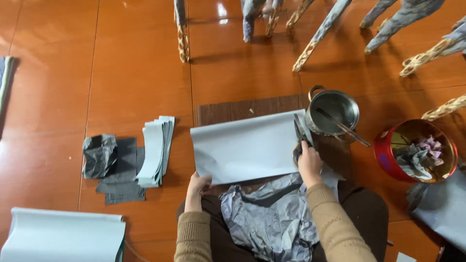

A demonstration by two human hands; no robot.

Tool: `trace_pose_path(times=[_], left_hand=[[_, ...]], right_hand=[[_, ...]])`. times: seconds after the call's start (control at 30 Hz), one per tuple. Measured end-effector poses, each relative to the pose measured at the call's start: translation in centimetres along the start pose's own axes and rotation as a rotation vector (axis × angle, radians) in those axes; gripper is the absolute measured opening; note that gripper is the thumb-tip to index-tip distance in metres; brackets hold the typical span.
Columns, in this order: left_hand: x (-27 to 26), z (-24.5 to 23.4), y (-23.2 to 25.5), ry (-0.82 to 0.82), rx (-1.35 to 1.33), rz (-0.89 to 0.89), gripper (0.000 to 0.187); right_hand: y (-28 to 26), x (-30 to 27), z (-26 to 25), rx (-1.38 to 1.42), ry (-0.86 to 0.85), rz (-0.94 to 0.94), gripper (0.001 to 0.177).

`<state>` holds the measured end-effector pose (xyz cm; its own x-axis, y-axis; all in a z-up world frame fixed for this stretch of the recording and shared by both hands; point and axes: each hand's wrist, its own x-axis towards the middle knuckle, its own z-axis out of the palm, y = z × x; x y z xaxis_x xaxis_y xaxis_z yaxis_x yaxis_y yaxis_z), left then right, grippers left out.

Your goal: Cutting paper strips and wrapping them around a giraffe armature to create a sculpture

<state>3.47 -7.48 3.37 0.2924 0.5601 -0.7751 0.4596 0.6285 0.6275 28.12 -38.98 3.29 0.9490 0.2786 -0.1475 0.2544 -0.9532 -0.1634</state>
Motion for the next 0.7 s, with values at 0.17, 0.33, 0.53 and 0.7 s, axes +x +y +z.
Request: trace_pose_path(times=[0.17,0.33,0.53,0.7], left_hand=[[1.6,-0.2,-1.7,0.009,0.053,0.048,0.061],[0.1,-1.2,-0.8,-0.040,-0.234,0.049,0.052],[3.1,-0.8,-2.0,-0.140,-0.310,0.089,0.034],[4.3,-0.4,-1.8,-0.137,-0.199,0.061,0.035]], right_hand=[[2.9,2.9,1.8,-0.062,-0.120,-0.013,0.042],[-0.1,-1.3,-0.6,0.275,-0.069,0.016,0.051],[-8.5,-12.8,0.7,1.387,-0.549,0.009,0.063],[-2.4,-13.2,18.8,0.675,-0.772,-0.754,0.067]])
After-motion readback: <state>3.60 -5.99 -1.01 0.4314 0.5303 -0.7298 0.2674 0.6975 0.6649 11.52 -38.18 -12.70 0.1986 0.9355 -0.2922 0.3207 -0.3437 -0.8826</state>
